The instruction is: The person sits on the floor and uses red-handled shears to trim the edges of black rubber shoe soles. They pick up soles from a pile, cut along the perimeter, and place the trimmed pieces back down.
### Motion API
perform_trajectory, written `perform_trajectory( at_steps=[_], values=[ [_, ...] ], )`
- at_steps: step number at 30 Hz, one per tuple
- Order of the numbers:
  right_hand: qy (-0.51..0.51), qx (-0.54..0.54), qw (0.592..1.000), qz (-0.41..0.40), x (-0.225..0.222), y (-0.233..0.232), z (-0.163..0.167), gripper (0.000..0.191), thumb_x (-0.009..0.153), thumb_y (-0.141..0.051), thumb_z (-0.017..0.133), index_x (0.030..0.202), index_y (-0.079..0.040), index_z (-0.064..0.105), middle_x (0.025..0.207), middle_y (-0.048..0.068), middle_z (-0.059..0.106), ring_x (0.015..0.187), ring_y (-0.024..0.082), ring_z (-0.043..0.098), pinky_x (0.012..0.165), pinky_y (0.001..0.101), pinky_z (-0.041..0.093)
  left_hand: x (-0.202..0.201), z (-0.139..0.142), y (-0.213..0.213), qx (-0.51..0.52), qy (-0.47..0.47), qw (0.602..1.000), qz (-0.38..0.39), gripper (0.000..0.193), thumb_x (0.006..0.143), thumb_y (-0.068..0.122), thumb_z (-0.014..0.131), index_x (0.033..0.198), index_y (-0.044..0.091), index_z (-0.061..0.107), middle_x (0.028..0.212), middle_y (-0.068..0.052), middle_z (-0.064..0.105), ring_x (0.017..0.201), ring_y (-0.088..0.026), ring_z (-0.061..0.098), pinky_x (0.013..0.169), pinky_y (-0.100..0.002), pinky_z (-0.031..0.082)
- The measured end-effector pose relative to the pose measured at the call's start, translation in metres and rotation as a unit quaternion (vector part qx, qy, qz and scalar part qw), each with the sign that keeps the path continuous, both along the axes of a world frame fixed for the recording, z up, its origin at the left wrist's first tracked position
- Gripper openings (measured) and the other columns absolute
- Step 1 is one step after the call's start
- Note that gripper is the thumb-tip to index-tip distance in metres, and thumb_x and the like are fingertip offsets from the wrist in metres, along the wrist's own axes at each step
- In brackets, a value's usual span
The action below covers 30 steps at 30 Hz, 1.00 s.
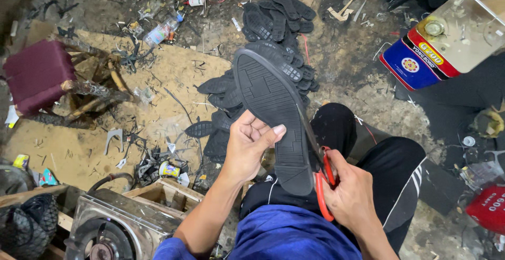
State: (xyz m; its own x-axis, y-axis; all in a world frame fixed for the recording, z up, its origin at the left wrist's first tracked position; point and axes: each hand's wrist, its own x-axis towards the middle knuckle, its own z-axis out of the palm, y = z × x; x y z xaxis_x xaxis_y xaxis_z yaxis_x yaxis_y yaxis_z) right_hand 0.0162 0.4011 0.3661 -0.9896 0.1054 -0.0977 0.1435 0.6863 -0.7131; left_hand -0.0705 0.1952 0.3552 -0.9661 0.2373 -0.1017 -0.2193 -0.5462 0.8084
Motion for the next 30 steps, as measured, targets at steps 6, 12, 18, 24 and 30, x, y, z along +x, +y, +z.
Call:
perform_trajectory(
  at_steps=[6,12,18,24,30],
  values=[
    [-0.004,0.005,1.000,-0.011,-0.007,-0.003,0.009,0.040,0.077,-0.035,0.077,0.104,-0.008,0.065,0.057,0.012,0.058,0.051,0.032,0.061,0.050,0.0401,0.047,0.004,0.002,-0.001,0.005,-0.005,0.999,-0.034,0.041,0.096,-0.009,0.068,0.136,-0.003,0.058,0.124,-0.014,0.071,0.103,-0.014,0.069,0.088,-0.028,0.057],
    [-0.030,-0.013,0.999,-0.014,-0.007,-0.003,0.019,0.047,0.071,-0.039,0.081,0.105,-0.009,0.068,0.055,0.011,0.059,0.047,0.029,0.062,0.049,0.0379,0.048,0.002,0.000,-0.007,0.003,-0.001,1.000,-0.018,0.039,0.097,-0.008,0.066,0.135,-0.004,0.058,0.124,-0.013,0.072,0.107,-0.015,0.069,0.092,-0.027,0.056],
    [-0.015,0.005,1.000,-0.012,-0.009,-0.005,0.023,0.049,0.071,-0.038,0.083,0.106,-0.008,0.067,0.054,0.010,0.059,0.047,0.029,0.062,0.048,0.0373,0.047,0.005,-0.006,-0.006,-0.004,0.001,0.999,-0.043,0.038,0.098,-0.007,0.065,0.135,-0.004,0.058,0.123,-0.011,0.071,0.110,-0.014,0.069,0.097,-0.028,0.056],
    [-0.012,0.008,1.000,0.001,-0.007,-0.001,0.024,0.043,0.071,-0.040,0.083,0.096,-0.009,0.067,0.053,0.009,0.058,0.047,0.028,0.061,0.049,0.0373,0.047,0.002,-0.010,-0.016,-0.021,0.008,0.998,-0.060,0.037,0.098,-0.008,0.065,0.134,-0.004,0.059,0.124,-0.012,0.072,0.110,-0.014,0.069,0.098,-0.029,0.056],
    [0.009,0.012,1.000,0.009,-0.006,0.002,0.023,0.044,0.070,-0.036,0.083,0.098,-0.007,0.065,0.058,0.009,0.058,0.048,0.029,0.059,0.048,0.0376,0.045,-0.001,-0.012,-0.024,-0.041,0.006,0.995,-0.094,0.034,0.100,-0.005,0.066,0.134,-0.006,0.060,0.122,-0.012,0.072,0.105,-0.013,0.067,0.093,-0.029,0.055]
  ],
)
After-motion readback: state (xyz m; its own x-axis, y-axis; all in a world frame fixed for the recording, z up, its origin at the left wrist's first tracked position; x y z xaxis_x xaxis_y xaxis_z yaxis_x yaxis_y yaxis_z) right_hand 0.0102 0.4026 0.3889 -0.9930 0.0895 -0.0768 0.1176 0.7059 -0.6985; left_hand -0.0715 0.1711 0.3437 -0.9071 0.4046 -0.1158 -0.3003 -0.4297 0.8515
